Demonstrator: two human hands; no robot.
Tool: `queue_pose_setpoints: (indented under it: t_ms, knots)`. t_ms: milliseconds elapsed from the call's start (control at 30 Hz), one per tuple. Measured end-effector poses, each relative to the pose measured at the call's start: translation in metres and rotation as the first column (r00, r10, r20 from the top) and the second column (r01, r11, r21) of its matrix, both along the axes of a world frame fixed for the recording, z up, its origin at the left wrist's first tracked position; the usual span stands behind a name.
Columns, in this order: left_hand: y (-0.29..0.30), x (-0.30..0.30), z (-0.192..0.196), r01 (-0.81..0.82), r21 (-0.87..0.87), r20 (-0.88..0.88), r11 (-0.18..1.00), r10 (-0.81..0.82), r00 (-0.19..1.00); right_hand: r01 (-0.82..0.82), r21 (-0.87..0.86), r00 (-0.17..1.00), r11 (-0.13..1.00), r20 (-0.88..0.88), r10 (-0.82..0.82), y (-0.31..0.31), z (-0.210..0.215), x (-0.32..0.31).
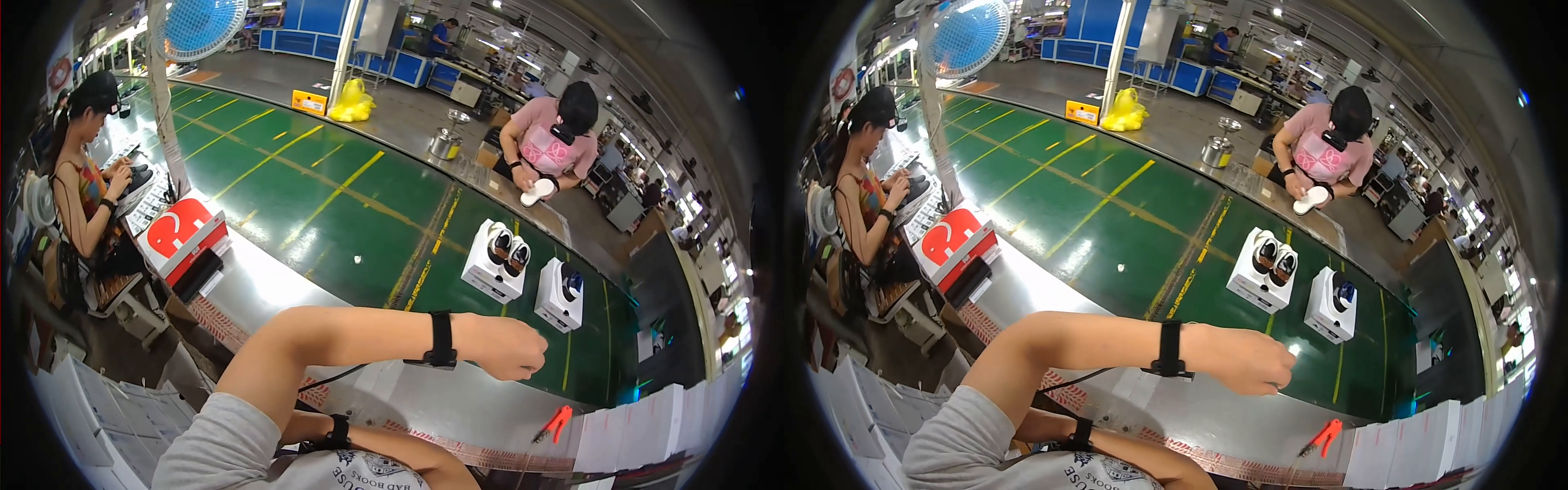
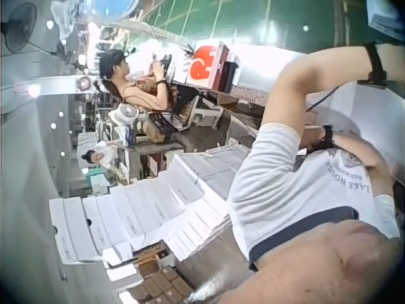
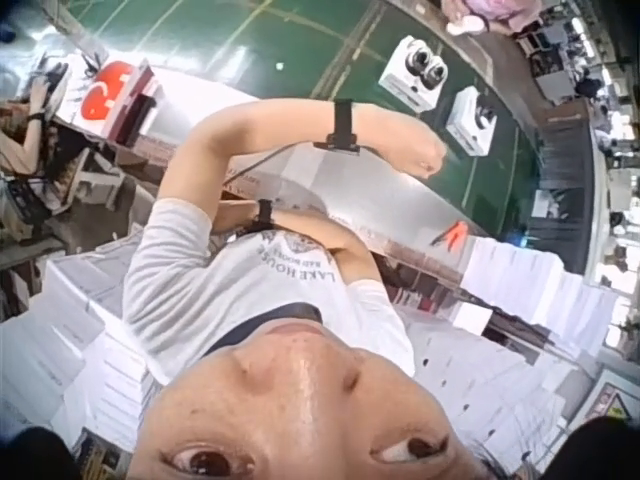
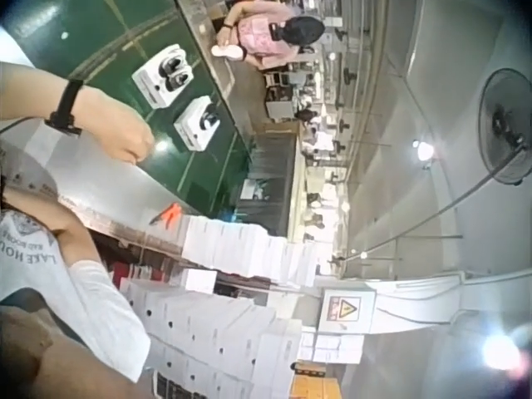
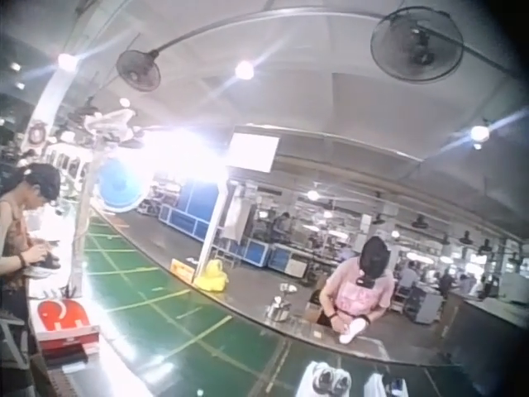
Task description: The worker is sorting shoe boxes by scanning labels and placing them onto a conveyor belt in a shoe manufacturing facility.
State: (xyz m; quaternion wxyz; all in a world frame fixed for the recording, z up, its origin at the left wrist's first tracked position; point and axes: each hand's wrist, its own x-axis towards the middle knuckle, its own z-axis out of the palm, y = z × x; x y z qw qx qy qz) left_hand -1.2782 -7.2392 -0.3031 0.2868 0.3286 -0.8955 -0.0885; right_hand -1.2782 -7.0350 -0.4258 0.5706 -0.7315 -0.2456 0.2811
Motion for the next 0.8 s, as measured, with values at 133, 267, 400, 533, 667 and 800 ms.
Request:
queue_pose_setpoints:
  t_ms: [133, 267, 400, 533, 667, 800]
  knots:
    - [0.014, -0.004, 0.014, 0.058, -0.015, 0.006, 0.998, -0.058, 0.998, 0.149, 0.293, 0.970, 0.944, 0.143, -0.198, 0.006, -0.012, -0.002]
    - [0.017, -0.008, 0.016, 0.044, -0.017, -0.079, 0.999, -0.045, 0.996, 0.169, 0.235, 0.974, 0.957, 0.108, -0.198, 0.011, -0.035, 0.007]
    - [0.011, -0.005, 0.005, 0.053, 0.021, -0.062, 0.998, -0.052, 0.997, 0.234, 0.346, 0.972, 0.909, -0.061, -0.227, 0.008, -0.054, 0.007]
    - [0.010, -0.009, 0.001, 0.074, 0.053, -0.076, 0.996, -0.070, 0.995, 0.324, 0.462, 0.937, 0.826, -0.278, -0.213, 0.000, -0.070, 0.005]
    - [0.013, -0.009, 0.004, 0.071, 0.087, -0.056, 0.994, -0.066, 0.996, 0.431, 0.555, 0.867, 0.712, -0.472, -0.158, -0.002, -0.081, 0.007]
    - [0.013, -0.008, 0.010, 0.083, 0.086, -0.074, 0.993, -0.077, 0.994, 0.549, 0.605, 0.770, 0.576, -0.635, -0.066, -0.002, -0.088, 0.008]
